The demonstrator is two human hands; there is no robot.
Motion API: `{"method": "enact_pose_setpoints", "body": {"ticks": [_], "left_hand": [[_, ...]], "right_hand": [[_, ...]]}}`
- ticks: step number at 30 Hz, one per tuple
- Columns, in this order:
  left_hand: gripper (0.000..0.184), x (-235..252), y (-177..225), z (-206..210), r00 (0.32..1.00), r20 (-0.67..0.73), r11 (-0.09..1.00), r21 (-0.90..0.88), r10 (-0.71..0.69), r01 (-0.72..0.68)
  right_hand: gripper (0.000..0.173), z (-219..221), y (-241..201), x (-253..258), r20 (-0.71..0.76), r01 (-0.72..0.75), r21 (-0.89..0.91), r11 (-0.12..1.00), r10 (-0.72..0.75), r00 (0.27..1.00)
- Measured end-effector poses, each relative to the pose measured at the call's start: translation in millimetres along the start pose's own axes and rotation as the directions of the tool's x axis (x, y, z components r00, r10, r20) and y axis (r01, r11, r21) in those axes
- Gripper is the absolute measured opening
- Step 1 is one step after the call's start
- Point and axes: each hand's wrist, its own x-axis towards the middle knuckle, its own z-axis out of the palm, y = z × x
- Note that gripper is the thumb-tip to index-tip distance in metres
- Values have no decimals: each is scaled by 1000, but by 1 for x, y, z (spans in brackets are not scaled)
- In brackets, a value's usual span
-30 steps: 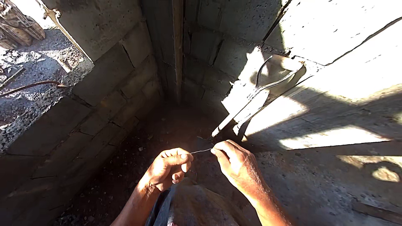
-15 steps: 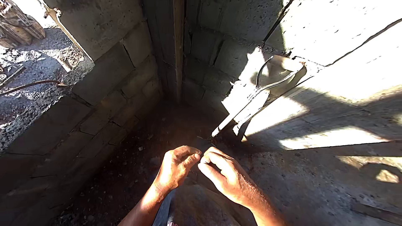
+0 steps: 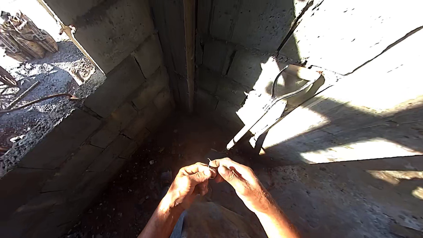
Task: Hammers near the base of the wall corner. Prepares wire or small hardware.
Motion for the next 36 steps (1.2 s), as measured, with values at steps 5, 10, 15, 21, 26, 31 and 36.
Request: {"method": "enact_pose_setpoints", "body": {"ticks": [5,10,15,21,26,31,36], "left_hand": [[15,-3,7,-1,998,-27,998,-21,-51,51],[11,-4,10,-5,997,9,997,-29,-76,77],[15,-3,12,-2,994,11,994,-32,-107,107],[8,-6,22,-2,997,58,984,174,-55,44],[9,-10,24,10,960,-34,778,594,277,-204],[12,-7,22,13,905,41,617,718,424,-322],[16,-3,19,10,859,134,525,742,494,-417]], "right_hand": [[13,-2,-4,4,46,87,-176,981,-81,996],[10,-10,-9,7,95,201,-297,933,-181,979],[14,-8,-12,9,78,396,-330,857,-393,916],[12,-11,-10,12,93,424,-212,881,-413,906],[12,-6,-13,10,-20,248,-237,939,-260,965],[11,-3,-19,12,-33,58,-94,994,-61,998],[11,-2,-21,13,-24,-110,39,993,111,994]]}}
